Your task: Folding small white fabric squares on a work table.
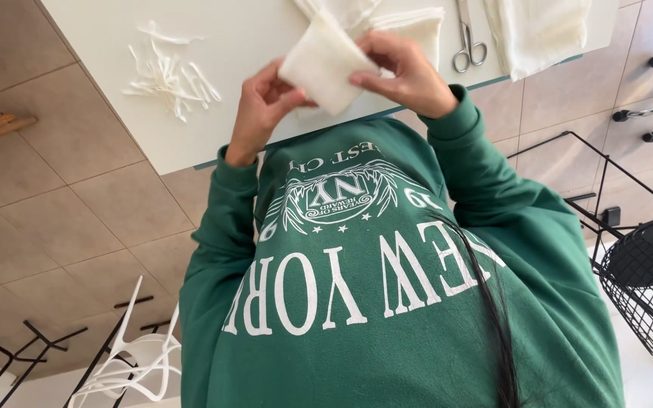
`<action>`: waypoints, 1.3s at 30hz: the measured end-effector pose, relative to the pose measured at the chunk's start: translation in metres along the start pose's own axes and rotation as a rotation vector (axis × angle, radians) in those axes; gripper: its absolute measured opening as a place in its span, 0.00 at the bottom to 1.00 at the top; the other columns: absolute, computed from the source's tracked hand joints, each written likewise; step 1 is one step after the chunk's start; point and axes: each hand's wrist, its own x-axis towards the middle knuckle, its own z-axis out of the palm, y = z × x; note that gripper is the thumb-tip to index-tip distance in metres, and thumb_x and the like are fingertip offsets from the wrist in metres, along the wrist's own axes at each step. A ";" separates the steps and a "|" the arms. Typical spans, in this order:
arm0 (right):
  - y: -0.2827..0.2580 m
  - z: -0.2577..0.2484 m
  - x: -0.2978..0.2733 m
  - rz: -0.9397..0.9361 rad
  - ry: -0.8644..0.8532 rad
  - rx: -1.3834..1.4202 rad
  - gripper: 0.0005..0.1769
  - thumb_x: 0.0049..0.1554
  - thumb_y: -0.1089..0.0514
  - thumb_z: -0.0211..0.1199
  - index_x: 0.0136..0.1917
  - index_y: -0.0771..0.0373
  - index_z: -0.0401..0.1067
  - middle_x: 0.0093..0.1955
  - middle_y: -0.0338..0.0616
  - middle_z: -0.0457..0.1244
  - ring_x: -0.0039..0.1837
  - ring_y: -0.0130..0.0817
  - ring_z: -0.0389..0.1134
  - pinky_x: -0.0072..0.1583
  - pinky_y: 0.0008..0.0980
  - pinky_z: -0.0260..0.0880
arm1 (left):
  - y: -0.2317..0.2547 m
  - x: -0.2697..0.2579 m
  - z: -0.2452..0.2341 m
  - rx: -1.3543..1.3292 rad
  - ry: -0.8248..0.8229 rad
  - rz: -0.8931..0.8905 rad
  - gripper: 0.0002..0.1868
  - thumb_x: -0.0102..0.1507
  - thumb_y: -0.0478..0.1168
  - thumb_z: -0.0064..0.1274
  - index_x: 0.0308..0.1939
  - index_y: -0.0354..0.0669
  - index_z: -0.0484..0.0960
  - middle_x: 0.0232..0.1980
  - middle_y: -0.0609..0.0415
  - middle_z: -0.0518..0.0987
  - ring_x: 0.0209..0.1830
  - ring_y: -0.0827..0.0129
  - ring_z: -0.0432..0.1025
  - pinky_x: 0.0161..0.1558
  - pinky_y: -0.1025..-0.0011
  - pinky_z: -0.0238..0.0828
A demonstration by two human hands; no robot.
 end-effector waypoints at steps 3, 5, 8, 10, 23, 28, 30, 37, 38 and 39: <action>0.009 0.012 0.006 0.101 -0.115 -0.042 0.12 0.61 0.67 0.69 0.55 0.69 0.67 0.38 0.42 0.62 0.35 0.25 0.56 0.38 0.21 0.58 | -0.027 -0.021 -0.010 0.054 -0.010 -0.151 0.28 0.64 0.42 0.60 0.63 0.26 0.73 0.51 0.36 0.81 0.41 0.58 0.80 0.44 0.71 0.86; 0.023 0.020 0.010 0.071 -0.073 -0.211 0.14 0.58 0.67 0.71 0.55 0.70 0.70 0.37 0.45 0.65 0.33 0.29 0.60 0.37 0.24 0.62 | -0.027 -0.024 0.000 0.093 0.081 -0.200 0.18 0.65 0.40 0.59 0.51 0.27 0.76 0.41 0.44 0.80 0.34 0.66 0.75 0.38 0.74 0.84; 0.038 0.026 0.017 0.011 -0.025 -0.404 0.18 0.53 0.70 0.73 0.57 0.72 0.74 0.39 0.50 0.67 0.33 0.34 0.62 0.39 0.28 0.67 | -0.034 -0.027 0.008 0.114 0.213 -0.251 0.12 0.67 0.38 0.56 0.37 0.29 0.79 0.29 0.55 0.76 0.25 0.77 0.68 0.31 0.79 0.81; 0.041 0.028 0.017 -0.013 -0.017 -0.436 0.21 0.51 0.72 0.73 0.59 0.72 0.75 0.42 0.50 0.67 0.35 0.34 0.61 0.41 0.29 0.68 | -0.039 -0.027 0.012 0.093 0.248 -0.249 0.13 0.68 0.39 0.54 0.34 0.30 0.79 0.27 0.57 0.75 0.23 0.80 0.66 0.29 0.81 0.79; 0.065 0.055 0.017 -0.056 0.292 -0.756 0.48 0.46 0.69 0.79 0.74 0.54 0.59 0.54 0.49 0.67 0.42 0.36 0.67 0.47 0.35 0.74 | -0.011 -0.031 0.015 0.840 0.389 0.027 0.13 0.66 0.38 0.60 0.30 0.35 0.75 0.23 0.54 0.73 0.15 0.72 0.62 0.18 0.74 0.62; 0.061 0.030 -0.019 -0.172 0.601 -0.857 0.26 0.53 0.70 0.77 0.63 0.61 0.72 0.61 0.48 0.62 0.59 0.44 0.68 0.64 0.41 0.73 | -0.078 0.005 0.010 1.411 -0.001 0.611 0.12 0.68 0.33 0.59 0.56 0.43 0.82 0.65 0.53 0.79 0.70 0.62 0.68 0.77 0.62 0.54; 0.077 0.012 -0.040 -0.232 0.590 -0.958 0.20 0.54 0.66 0.78 0.58 0.63 0.75 0.59 0.47 0.66 0.55 0.40 0.68 0.56 0.38 0.76 | -0.092 0.024 0.003 1.906 -0.100 0.614 0.30 0.79 0.61 0.38 0.83 0.62 0.56 0.86 0.62 0.43 0.86 0.67 0.32 0.83 0.52 0.12; 0.124 0.017 -0.066 0.018 0.322 -1.057 0.55 0.53 0.43 0.90 0.80 0.61 0.60 0.83 0.48 0.50 0.84 0.44 0.40 0.82 0.49 0.31 | -0.046 0.036 0.021 1.435 -0.483 0.112 0.36 0.77 0.58 0.34 0.84 0.45 0.47 0.85 0.52 0.41 0.83 0.59 0.33 0.76 0.47 0.18; 0.133 0.018 -0.066 0.046 0.323 -1.080 0.51 0.58 0.44 0.87 0.81 0.59 0.57 0.83 0.46 0.49 0.84 0.42 0.40 0.82 0.48 0.29 | -0.046 0.037 0.023 1.436 -0.503 0.074 0.36 0.77 0.58 0.32 0.84 0.46 0.46 0.85 0.52 0.39 0.83 0.60 0.32 0.76 0.47 0.17; 0.141 0.019 -0.066 0.072 0.325 -1.104 0.48 0.63 0.45 0.83 0.82 0.57 0.55 0.84 0.45 0.48 0.84 0.40 0.40 0.82 0.46 0.27 | -0.046 0.038 0.025 1.438 -0.521 0.036 0.37 0.77 0.59 0.30 0.85 0.47 0.44 0.85 0.52 0.38 0.84 0.60 0.30 0.77 0.47 0.17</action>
